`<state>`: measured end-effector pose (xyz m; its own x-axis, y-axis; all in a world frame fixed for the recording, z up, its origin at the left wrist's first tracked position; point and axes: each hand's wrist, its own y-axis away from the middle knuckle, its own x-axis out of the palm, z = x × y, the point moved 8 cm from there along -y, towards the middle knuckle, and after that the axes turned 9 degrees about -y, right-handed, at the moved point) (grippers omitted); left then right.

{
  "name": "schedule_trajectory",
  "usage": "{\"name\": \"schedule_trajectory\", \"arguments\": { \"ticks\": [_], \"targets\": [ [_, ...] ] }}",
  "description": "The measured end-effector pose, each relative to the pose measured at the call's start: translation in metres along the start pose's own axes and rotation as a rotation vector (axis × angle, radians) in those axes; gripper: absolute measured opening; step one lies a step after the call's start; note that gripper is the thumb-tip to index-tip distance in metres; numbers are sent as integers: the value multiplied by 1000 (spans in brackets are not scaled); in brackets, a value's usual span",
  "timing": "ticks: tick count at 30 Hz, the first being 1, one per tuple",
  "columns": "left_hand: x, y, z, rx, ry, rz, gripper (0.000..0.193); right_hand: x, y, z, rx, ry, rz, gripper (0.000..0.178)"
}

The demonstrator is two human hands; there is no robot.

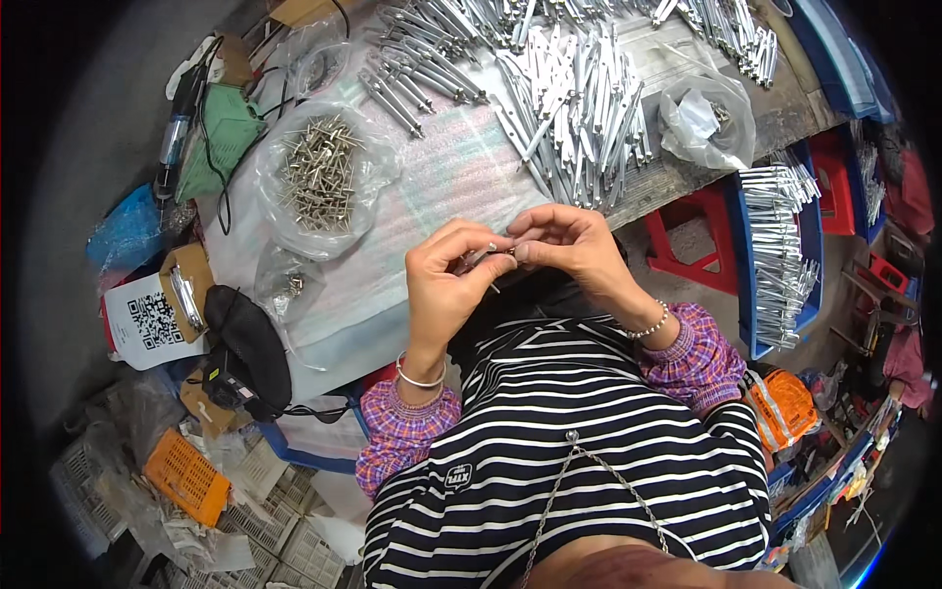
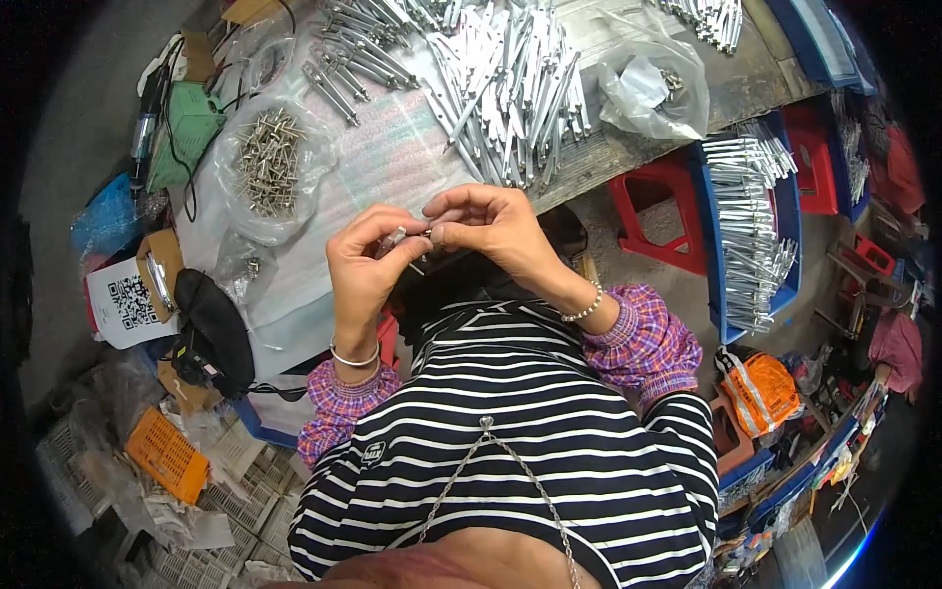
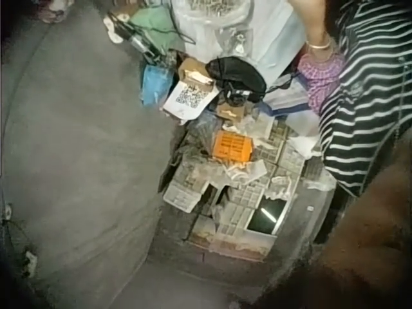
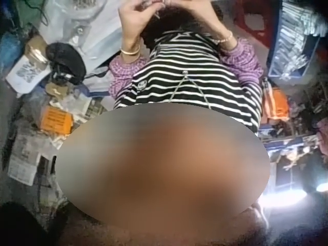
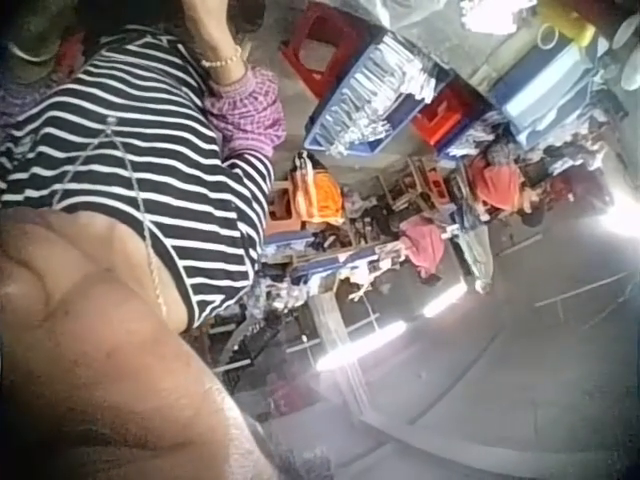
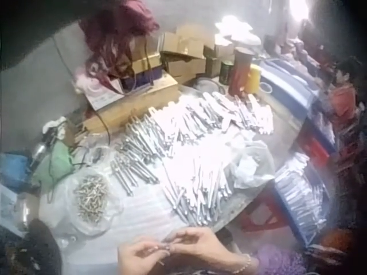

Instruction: Assembling small metal components by inserting pins into them at a manual workstation.

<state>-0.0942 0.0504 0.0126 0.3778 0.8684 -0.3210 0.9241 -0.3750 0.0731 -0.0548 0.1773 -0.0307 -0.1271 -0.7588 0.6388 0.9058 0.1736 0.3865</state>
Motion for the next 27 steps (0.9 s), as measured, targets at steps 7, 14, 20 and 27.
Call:
{"name": "schedule_trajectory", "arguments": {
  "ticks": [7, 14, 20, 27],
  "targets": [
    [4, 1, -15, 34, -119, 58, 17, -3, -1, -3, 92, -65, 28, 25],
    [3, 1, -13, 80, -56, -11, 16, 3, -1, -5, 106, -59, 39, 23],
    [-2, 1, -8, 43, -49, 5, 11, 11, -1, 6, 95, 7, 61, 23],
    [-16, 2, 8, -54, 73, -28, 7, 15, -8, 91, -603, 1078, 24, 18]
  ]
}}
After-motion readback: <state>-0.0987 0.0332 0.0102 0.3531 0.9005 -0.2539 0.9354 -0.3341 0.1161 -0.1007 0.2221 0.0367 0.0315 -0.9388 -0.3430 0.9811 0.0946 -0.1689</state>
